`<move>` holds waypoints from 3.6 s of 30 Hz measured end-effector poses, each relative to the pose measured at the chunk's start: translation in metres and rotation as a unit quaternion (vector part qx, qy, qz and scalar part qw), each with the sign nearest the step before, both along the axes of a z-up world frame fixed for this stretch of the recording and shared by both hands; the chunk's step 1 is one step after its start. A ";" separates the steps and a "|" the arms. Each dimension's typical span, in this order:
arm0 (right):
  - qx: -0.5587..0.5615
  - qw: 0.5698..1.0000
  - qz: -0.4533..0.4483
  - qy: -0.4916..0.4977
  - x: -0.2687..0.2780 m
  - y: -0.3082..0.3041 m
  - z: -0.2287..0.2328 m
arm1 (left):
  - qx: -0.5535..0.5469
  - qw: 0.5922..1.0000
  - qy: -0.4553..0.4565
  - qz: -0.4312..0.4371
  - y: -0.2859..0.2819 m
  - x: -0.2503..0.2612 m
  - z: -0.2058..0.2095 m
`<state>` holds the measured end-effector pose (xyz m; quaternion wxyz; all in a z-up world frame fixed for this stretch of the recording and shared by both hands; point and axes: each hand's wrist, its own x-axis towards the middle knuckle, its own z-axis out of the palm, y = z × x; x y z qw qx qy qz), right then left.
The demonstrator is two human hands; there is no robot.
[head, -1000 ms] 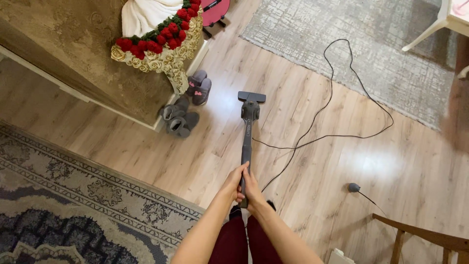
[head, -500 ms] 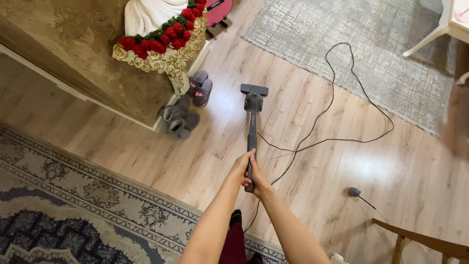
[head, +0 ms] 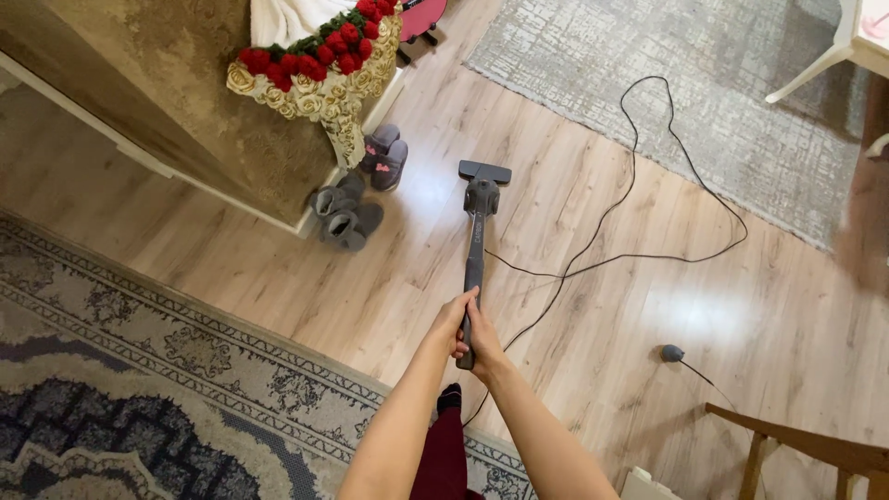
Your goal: Vacuuming a wooden floor and a rug in a hallway using a corded vacuum cleaner.
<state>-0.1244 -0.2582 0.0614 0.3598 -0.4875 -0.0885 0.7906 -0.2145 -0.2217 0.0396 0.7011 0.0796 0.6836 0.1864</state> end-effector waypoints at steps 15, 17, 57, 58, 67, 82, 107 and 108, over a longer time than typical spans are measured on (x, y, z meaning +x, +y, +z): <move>0.012 1.000 -0.007 0.023 -0.014 -0.160 -0.004 | -0.022 0.999 0.013 -0.032 -0.158 -0.013 -0.031; -0.001 1.000 -0.008 0.027 -0.013 -0.182 0.001 | -0.032 0.999 0.020 -0.037 -0.181 -0.012 -0.024; -0.006 0.999 0.015 -0.038 -0.035 -0.264 -0.010 | -0.030 0.999 0.010 -0.025 -0.266 -0.034 -0.010; -0.005 0.999 0.017 -0.037 -0.037 -0.264 -0.010 | -0.029 0.999 0.011 -0.023 -0.267 -0.037 -0.007; -0.014 0.999 0.013 -0.041 -0.038 -0.259 0.004 | -0.006 0.999 0.012 -0.031 -0.264 -0.037 -0.009; -0.023 1.000 0.004 -0.010 -0.040 -0.252 0.007 | -0.021 0.999 0.014 -0.031 -0.256 -0.040 -0.007; -0.010 0.999 -0.007 -0.030 -0.031 -0.228 0.000 | -0.012 1.000 0.006 -0.025 -0.231 -0.030 -0.012; -0.017 0.999 -0.006 -0.038 -0.032 -0.225 0.007 | -0.001 1.000 -0.001 -0.013 -0.228 -0.029 -0.013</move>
